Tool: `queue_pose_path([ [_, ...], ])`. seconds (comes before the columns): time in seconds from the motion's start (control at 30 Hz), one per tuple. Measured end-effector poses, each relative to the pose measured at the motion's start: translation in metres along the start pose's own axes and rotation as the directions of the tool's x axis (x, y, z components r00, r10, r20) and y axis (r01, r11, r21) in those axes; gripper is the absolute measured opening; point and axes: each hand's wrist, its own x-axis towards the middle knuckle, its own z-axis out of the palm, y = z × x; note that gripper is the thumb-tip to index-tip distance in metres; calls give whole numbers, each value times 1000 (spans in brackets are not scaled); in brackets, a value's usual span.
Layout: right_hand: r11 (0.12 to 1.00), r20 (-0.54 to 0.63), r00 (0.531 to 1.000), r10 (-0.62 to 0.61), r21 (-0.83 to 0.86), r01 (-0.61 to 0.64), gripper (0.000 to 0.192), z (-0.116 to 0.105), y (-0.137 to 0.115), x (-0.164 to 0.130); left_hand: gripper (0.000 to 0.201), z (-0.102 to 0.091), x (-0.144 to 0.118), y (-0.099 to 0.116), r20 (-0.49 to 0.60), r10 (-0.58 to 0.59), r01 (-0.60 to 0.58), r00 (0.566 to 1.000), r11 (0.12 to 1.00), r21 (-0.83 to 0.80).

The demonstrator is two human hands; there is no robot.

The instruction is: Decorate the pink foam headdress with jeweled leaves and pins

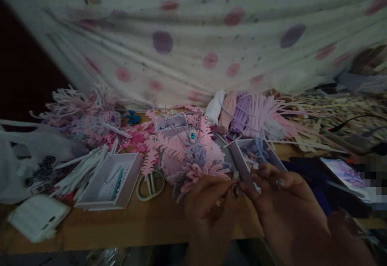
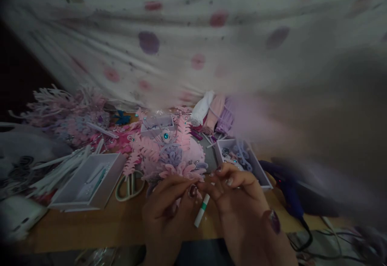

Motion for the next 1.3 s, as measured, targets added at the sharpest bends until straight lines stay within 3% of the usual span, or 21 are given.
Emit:
queue_pose_path([
  [0.2, 999, 34, 999, -35, -25, 36, 36, -6, 6, 3, 19, 6, -2, -6, -82, -8, 7, 997, 1000, -10],
  [0.5, 978, 76, 996, 48, 198, -62, 38, -14, 9, 4, 19, 1, -3, -7, -16, -96, 95, 995, 995, -25],
  [0.73, 989, 58, 989, 136, 42, -139, 46, -14, 5, 6, 16, 2, -2, -3, -18, -137, 136, 990, 989, -66],
  [0.93, 987, 72, 985, 158, 15, -159, 47, -17, 9, 10, 15, 1, -4, -1, -15, -226, 224, 974, 970, -98],
  [1.0, 992, 79, 989, 126, 13, -127, 41, -18, 12, 7, 14, 1, -4, 0, -11, -242, 240, 970, 966, -98],
  [1.17, 989, 97, 990, -102, -102, 112, 25, -21, 14, 1, 13, 2, -5, 1, 4, -270, 268, 963, 952, -151],
  [1.3, 962, 249, 948, -199, -137, 238, 15, -20, 13, 4, 13, 6, -6, 1, -33, -305, 295, 952, 939, -179],
])
